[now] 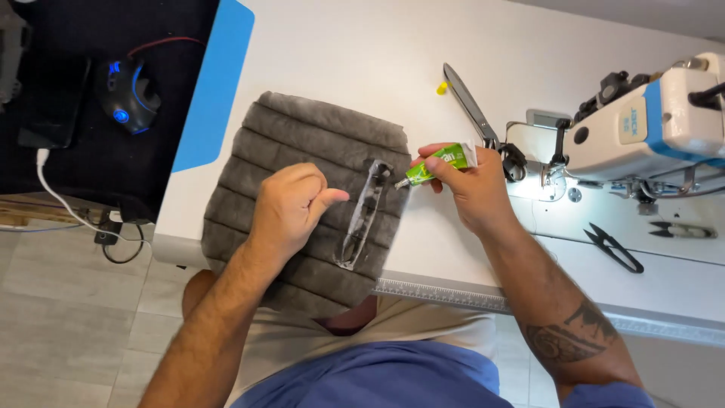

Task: Applying adhesive from a tube to a padded fabric panel and pressing the edges together to bond them.

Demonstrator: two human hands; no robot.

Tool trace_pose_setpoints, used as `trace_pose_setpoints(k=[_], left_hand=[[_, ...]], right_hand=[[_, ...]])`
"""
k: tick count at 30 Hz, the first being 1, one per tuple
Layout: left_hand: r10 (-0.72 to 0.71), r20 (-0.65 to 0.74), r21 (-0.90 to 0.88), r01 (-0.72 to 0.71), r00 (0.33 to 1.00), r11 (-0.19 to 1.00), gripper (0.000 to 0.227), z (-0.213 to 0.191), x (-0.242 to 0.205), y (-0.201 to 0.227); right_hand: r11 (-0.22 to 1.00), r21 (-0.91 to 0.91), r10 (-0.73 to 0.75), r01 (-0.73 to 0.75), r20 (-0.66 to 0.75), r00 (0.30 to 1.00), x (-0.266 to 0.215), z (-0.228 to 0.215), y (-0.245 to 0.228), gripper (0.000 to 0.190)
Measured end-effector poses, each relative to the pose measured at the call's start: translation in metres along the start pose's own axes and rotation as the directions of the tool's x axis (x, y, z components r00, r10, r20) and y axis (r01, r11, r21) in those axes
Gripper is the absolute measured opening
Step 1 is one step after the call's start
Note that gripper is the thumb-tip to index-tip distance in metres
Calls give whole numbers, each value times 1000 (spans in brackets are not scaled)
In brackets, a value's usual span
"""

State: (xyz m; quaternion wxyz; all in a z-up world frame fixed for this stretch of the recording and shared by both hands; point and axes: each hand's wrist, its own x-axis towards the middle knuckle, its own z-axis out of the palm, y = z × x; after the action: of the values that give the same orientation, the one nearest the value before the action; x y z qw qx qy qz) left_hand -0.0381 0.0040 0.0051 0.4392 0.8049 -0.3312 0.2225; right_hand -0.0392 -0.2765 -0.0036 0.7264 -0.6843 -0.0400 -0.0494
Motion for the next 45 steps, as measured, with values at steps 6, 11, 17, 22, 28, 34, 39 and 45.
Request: trace_pose_setpoints(k=[6,11,17,22,28,34,39,45], left_hand=[[1,-56,43,1,998,999,58,-3,0,7],[-39,-59,33,41,997,999,53,6,-9,1],[-60,57,11,60,997,998,14,16,2,8],[6,75,-43,-3,997,999,11,25,4,-1],[-3,32,-89,5,999,996,7,24,9,4],[-2,84,-28,4,996,1000,13,20,9,-4],[35,120,-77,-26,992,997,40,17,8,-1],[2,225,48,-13,974,999,90,33,-5,-19]], right_hand=[[989,143,36,-38,19,999,5,-2,2,23],[992,122,40,-41,13,999,2,3,0,20],[999,19,45,-46,33,998,-1,3,-1,25],[999,-7,49,-49,29,998,-2,5,-3,26],[999,-14,47,-46,34,998,-4,7,-4,29],[998,-44,35,-34,20,999,-6,10,-6,23],[997,-82,3,-1,21,1000,-4,10,-1,32],[993,-121,23,-2,170,985,0,23,-28,20]])
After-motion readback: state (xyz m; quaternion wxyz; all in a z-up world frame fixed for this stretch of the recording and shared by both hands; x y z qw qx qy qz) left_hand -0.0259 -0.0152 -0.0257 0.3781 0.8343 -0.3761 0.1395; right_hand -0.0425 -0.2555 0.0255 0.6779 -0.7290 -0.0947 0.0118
